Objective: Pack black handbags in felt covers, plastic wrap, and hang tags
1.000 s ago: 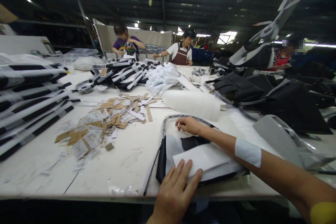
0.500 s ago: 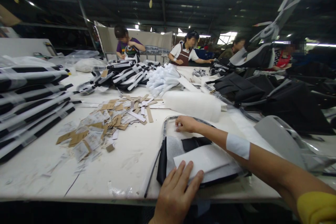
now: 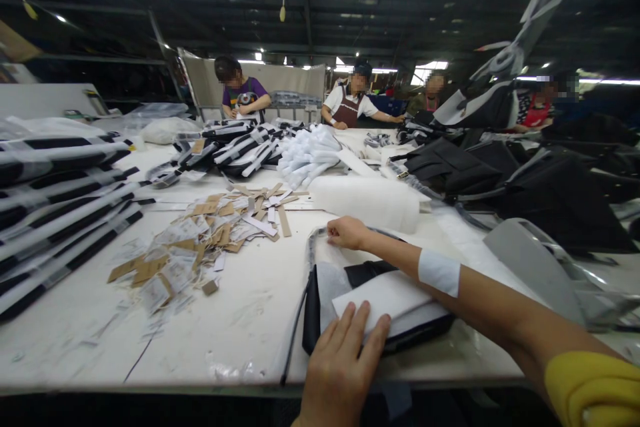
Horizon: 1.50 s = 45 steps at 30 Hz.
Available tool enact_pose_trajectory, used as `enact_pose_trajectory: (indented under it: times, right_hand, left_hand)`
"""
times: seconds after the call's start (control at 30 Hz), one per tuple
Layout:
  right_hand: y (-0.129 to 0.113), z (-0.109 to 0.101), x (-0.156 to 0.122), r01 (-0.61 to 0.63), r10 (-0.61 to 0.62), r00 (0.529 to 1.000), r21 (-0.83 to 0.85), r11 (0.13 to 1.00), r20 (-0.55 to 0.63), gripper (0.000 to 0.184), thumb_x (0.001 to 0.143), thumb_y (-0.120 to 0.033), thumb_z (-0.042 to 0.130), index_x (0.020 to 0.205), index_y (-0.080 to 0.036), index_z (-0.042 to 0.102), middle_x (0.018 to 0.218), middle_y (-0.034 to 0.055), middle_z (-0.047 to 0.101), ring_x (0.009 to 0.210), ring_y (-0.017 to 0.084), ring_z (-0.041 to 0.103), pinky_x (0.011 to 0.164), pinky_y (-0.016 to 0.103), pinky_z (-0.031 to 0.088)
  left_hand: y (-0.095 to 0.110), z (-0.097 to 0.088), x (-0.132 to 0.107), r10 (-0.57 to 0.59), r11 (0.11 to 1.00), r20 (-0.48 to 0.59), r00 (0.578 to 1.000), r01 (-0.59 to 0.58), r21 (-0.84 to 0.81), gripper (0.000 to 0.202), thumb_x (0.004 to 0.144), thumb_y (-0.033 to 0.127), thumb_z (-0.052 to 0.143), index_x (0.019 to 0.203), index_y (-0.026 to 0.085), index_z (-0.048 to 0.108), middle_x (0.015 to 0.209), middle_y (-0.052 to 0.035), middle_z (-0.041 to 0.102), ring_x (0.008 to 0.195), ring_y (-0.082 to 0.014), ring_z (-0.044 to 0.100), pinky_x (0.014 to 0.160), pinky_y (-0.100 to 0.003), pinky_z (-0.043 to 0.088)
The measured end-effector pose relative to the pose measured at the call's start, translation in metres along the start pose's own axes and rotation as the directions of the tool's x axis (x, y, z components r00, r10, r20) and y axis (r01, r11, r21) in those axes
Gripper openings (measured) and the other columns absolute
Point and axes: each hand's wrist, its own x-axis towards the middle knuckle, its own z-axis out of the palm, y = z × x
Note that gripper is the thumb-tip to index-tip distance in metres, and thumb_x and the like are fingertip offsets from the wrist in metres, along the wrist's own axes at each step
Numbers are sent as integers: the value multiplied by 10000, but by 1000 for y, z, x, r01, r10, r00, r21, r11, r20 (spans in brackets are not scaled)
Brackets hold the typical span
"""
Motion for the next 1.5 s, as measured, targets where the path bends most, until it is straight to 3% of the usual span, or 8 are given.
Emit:
enact_pose_trajectory:
  times: [0.2, 0.37, 0.73, 0.9, 1.07, 1.23, 1.5]
  right_hand:
    - [-7, -2, 2, 50, -50, 997, -5, 999, -53, 249, 838, -259, 637, 1071, -214, 713, 990, 48, 750, 907, 202, 666, 684, 246, 403]
    - [-13, -14, -8, 66, -67, 992, -16, 998, -106, 185, 865, -308, 623, 991, -256, 749, 981, 35, 760, 931, 219, 673, 687, 259, 414]
    - [-37, -43, -79, 163, -156, 957, 9, 987, -245, 181, 916, -366, 584, 972, -285, 736, 956, 2, 768, 888, 202, 679, 715, 269, 401]
    - [-50, -36, -120, 335, -346, 895, -89, 938, -282, 168, 947, -295, 552, 945, -260, 716, 884, 30, 756, 792, 187, 664, 669, 270, 389]
    - [-58, -20, -150, 408, -434, 877, -155, 900, -207, 137, 888, -167, 574, 911, -227, 694, 771, 43, 723, 677, 176, 630, 618, 270, 398]
    - [-56, -1, -166, 419, -418, 874, -51, 906, -249, 185, 887, -148, 550, 946, -232, 703, 794, 57, 729, 705, 178, 660, 650, 254, 470]
    - [-57, 3, -187, 453, -407, 855, 80, 888, -322, 242, 929, -158, 501, 1008, -250, 711, 906, 57, 759, 793, 179, 711, 731, 266, 560]
  left_hand:
    - [13, 11, 1, -50, 999, -88, 995, 49, -11, 375, 1032, 196, 378, 1272, 302, 646, 1228, -17, 702, 1085, -201, 686, 841, -289, 564]
    - [17, 11, -8, 12, 999, -51, 999, -11, 31, 371, 1029, 189, 395, 1294, 299, 630, 1240, -11, 696, 1108, -195, 676, 865, -276, 552]
    - [18, 7, -11, 15, 999, 24, 1000, -16, 35, 411, 1027, 155, 367, 1358, 282, 576, 1302, -24, 659, 1164, -204, 646, 914, -290, 549]
    - [15, 2, -11, 41, 999, 111, 993, -43, 18, 414, 1030, 182, 359, 1393, 275, 535, 1339, -39, 634, 1197, -216, 625, 932, -307, 554]
    - [15, 0, -9, 27, 1000, 75, 997, -26, -8, 434, 1041, 170, 283, 1342, 251, 585, 1303, -38, 658, 1169, -223, 644, 895, -329, 578]
    - [16, 3, -12, -8, 999, 28, 1000, 10, -45, 419, 1041, 147, 275, 1231, 127, 648, 1248, -53, 690, 1144, -200, 653, 936, -301, 556]
    - [18, -1, -8, -64, 989, 75, 995, 74, -126, 367, 1039, 167, 312, 1189, 108, 641, 1160, -69, 722, 1055, -191, 679, 959, -332, 551]
